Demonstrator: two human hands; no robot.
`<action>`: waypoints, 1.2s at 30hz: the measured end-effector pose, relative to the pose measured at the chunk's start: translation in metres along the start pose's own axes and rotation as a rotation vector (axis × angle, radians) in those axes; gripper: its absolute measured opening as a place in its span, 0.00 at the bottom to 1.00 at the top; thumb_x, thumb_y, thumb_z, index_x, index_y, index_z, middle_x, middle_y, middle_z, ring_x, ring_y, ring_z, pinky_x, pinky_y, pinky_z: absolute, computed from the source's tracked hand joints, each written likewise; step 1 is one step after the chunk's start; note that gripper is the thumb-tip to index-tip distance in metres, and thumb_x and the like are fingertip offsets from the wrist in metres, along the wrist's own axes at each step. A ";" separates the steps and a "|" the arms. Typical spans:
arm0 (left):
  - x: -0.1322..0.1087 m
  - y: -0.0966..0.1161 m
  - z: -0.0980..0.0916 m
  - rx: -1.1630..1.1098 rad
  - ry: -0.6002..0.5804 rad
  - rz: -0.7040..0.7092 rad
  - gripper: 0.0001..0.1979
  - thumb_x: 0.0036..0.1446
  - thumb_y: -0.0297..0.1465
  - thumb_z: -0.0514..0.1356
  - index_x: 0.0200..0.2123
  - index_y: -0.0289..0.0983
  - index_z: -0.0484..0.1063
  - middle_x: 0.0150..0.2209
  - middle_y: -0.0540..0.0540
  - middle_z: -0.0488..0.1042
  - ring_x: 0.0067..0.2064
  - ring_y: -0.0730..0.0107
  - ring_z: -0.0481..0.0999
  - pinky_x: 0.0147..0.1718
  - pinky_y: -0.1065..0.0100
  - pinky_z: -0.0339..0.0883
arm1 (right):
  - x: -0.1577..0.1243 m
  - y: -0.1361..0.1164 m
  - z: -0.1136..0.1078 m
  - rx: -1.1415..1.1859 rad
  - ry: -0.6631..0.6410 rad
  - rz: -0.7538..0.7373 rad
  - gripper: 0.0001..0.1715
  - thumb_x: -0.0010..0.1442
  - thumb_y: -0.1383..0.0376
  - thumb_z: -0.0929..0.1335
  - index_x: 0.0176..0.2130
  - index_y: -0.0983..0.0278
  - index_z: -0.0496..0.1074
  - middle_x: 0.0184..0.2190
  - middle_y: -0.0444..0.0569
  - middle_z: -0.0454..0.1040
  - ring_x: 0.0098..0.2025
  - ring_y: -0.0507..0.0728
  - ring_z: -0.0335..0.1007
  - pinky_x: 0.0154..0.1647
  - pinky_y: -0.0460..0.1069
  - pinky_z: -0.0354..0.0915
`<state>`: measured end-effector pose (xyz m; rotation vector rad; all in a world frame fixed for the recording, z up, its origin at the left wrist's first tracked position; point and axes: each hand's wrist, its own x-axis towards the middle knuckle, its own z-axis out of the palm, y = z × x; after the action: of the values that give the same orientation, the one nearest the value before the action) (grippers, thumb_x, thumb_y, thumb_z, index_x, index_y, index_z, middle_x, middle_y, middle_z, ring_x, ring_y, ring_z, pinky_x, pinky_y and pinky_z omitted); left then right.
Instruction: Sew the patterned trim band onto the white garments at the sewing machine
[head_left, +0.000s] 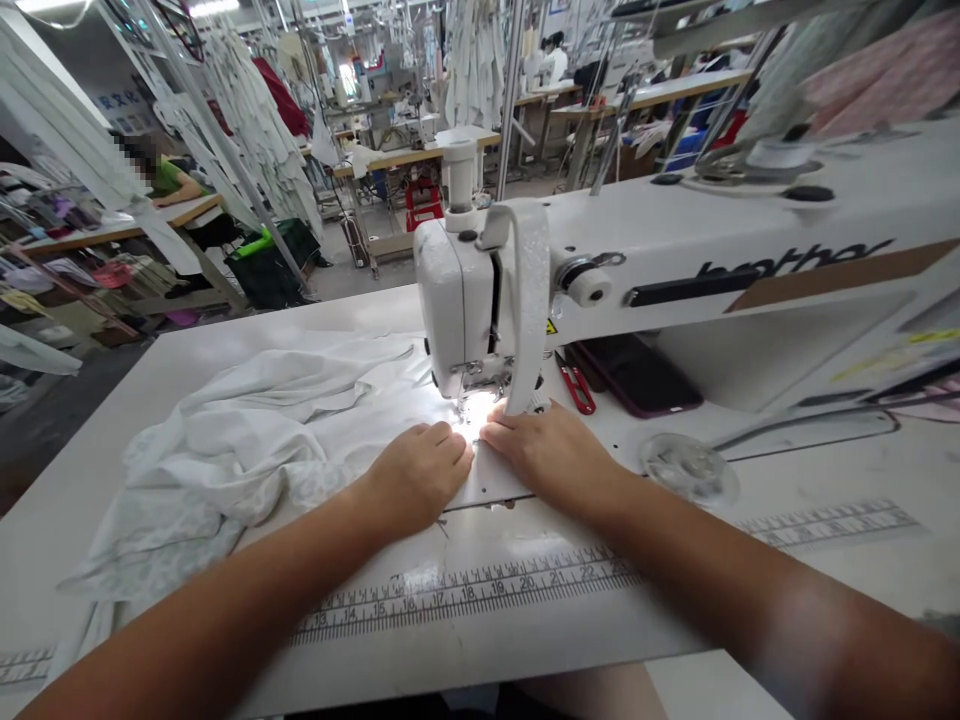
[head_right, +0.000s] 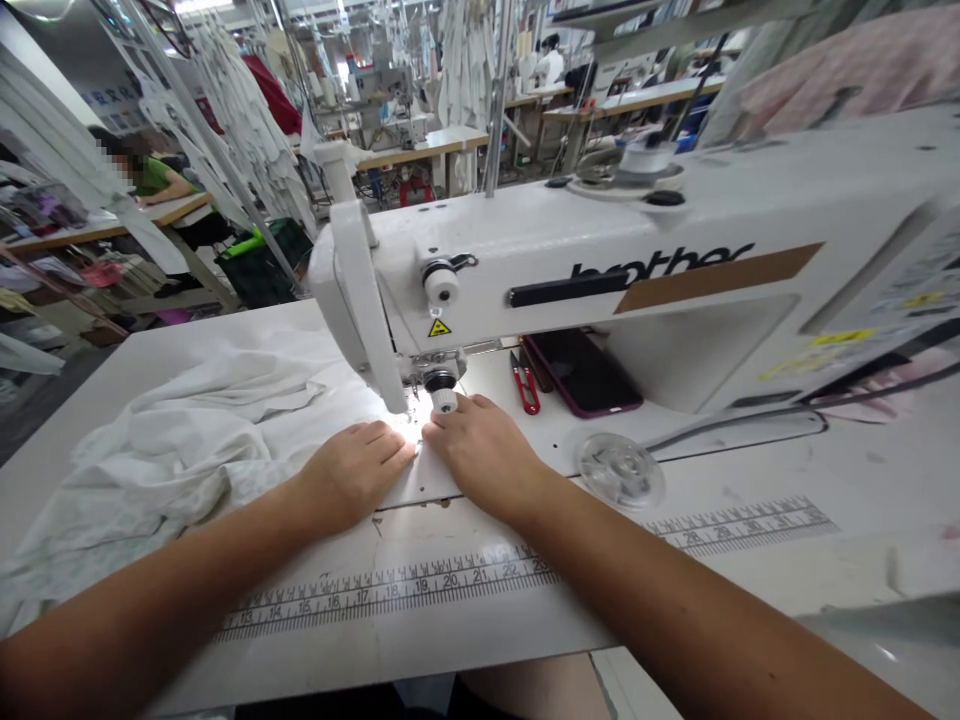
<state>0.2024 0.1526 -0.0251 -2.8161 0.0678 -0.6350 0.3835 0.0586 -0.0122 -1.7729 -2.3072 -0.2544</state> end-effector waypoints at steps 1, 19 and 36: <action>-0.001 0.001 0.000 -0.004 0.002 -0.003 0.10 0.58 0.18 0.50 0.35 0.32 0.70 0.30 0.45 0.71 0.33 0.66 0.66 0.30 0.65 0.65 | -0.001 -0.001 -0.001 0.001 -0.007 -0.011 0.12 0.60 0.77 0.65 0.28 0.65 0.70 0.28 0.44 0.73 0.27 0.53 0.58 0.29 0.50 0.46; -0.001 -0.017 0.001 -0.069 0.018 -0.063 0.10 0.62 0.21 0.50 0.40 0.32 0.71 0.29 0.46 0.71 0.32 0.67 0.68 0.30 0.67 0.67 | 0.002 0.008 -0.006 -0.045 -0.137 0.012 0.14 0.58 0.77 0.64 0.41 0.65 0.74 0.34 0.50 0.77 0.39 0.59 0.68 0.39 0.51 0.57; 0.004 -0.031 0.007 -0.027 -0.035 -0.157 0.13 0.63 0.23 0.48 0.37 0.32 0.72 0.30 0.43 0.73 0.36 0.62 0.71 0.35 0.62 0.68 | 0.007 0.016 0.006 0.008 -0.106 0.142 0.19 0.59 0.74 0.64 0.48 0.65 0.75 0.29 0.52 0.76 0.31 0.59 0.66 0.34 0.53 0.59</action>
<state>0.2082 0.1836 -0.0214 -2.8778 -0.1536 -0.6220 0.3970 0.0711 -0.0158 -1.9799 -2.2340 -0.1293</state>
